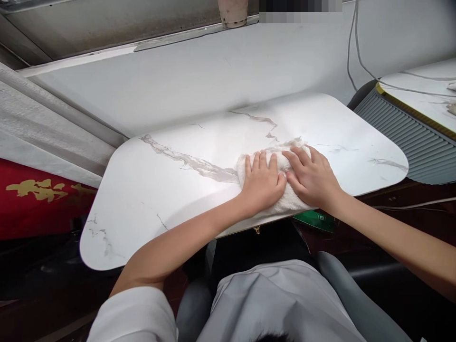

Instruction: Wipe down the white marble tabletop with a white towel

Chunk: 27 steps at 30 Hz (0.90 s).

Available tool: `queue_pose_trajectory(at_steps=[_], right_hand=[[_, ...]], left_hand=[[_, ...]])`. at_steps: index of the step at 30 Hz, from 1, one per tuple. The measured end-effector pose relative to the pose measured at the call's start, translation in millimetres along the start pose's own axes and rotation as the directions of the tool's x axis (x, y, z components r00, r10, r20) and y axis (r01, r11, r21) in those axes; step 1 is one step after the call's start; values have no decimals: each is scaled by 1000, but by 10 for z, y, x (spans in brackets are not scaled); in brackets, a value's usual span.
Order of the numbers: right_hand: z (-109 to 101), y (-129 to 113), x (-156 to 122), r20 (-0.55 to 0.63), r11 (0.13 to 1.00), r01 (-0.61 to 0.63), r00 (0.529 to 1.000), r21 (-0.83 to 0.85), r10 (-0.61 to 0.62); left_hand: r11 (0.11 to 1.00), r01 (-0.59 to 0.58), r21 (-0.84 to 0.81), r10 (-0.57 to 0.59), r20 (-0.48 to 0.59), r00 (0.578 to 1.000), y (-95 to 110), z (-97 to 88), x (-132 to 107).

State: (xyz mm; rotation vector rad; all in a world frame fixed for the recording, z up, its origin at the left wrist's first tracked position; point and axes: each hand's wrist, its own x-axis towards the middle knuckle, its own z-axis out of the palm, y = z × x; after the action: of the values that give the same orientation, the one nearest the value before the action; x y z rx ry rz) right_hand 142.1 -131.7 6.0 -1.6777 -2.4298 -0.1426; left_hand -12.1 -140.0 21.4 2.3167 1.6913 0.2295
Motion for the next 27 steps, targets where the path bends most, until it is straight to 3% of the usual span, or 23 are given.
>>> queue_pose_trajectory(at_steps=[9, 15, 22, 27], right_hand=[[330, -63, 1032, -84, 992, 32, 996, 120, -22], [472, -146, 1715, -69, 984, -8, 997, 176, 21], [582, -183, 2231, -67, 991, -15, 997, 132, 24], [597, -183, 2423, -57, 995, -45, 997, 92, 50]], left_hand=[[995, 88, -41, -95, -250, 963, -679, -23, 775], [993, 96, -69, -112, -314, 943, -1110, -155, 1275], [992, 88, -88, -114, -363, 925, -1459, -234, 1720], [989, 113, -94, -141, -400, 906, -1569, -259, 1886]])
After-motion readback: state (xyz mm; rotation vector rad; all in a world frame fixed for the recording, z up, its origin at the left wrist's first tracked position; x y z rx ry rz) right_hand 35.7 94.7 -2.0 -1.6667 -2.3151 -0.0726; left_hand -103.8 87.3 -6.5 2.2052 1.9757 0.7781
